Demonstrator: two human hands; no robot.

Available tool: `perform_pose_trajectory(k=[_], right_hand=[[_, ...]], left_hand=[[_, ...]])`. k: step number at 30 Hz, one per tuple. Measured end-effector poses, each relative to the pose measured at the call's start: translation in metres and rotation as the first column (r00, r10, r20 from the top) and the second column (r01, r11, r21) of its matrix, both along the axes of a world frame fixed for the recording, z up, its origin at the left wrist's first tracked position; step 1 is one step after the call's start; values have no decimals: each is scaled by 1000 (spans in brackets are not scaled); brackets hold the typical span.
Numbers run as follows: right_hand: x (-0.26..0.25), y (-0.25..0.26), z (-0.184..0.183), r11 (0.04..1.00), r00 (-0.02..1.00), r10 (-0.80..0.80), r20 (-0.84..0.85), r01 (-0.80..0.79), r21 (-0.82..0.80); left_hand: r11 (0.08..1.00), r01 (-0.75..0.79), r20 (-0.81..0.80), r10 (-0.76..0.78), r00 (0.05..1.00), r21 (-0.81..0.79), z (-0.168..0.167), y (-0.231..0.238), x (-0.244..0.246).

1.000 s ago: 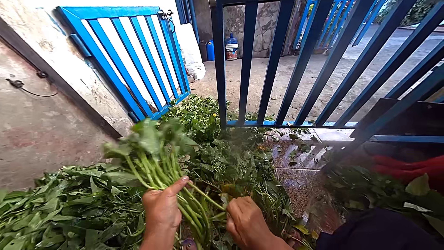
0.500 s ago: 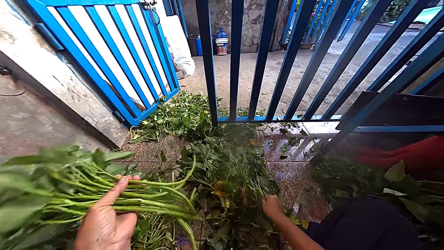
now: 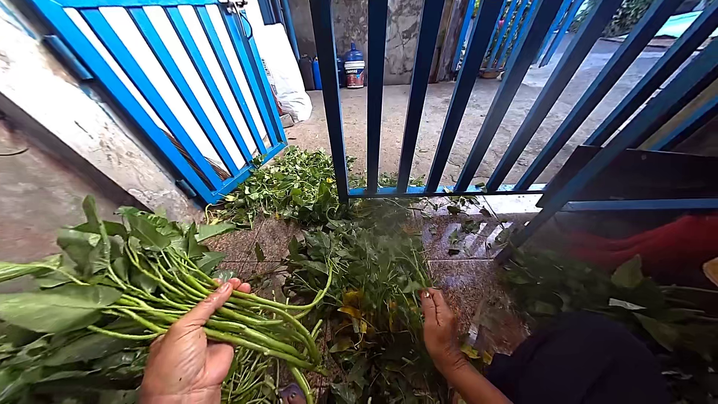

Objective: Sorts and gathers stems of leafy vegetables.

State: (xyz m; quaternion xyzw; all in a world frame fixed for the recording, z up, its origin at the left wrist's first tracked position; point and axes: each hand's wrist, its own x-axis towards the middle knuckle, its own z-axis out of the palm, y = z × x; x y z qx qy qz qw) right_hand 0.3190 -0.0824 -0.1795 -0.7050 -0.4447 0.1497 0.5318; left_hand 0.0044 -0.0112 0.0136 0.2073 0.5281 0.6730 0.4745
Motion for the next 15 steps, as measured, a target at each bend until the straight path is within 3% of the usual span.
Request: perform_pose_trajectory(k=[4, 6, 8, 10, 12, 15], right_hand=[[-21, -5, -12, 999, 998, -33, 51, 32, 21], [-21, -1, -14, 979, 998, -35, 61, 47, -197], [-16, 7, -6, 843, 997, 40, 64, 1, -538], [-20, 19, -5, 796, 980, 93, 177, 34, -604], [-30, 28, -10, 776, 929, 256, 268, -33, -629], [-45, 49, -42, 514, 866, 468, 177, -103, -852]], left_hand=[[999, -35, 8, 36, 999, -9, 0, 1, 2], [999, -33, 1, 33, 999, -4, 0, 0, 0], [1000, -24, -3, 24, 1000, -3, 0, -1, 0], [999, -35, 3, 35, 999, 0, 1, 1, 1], [998, -57, 10, 57, 998, -11, 2, 2, 1], [998, -66, 19, 66, 998, -13, 1, 4, 3]])
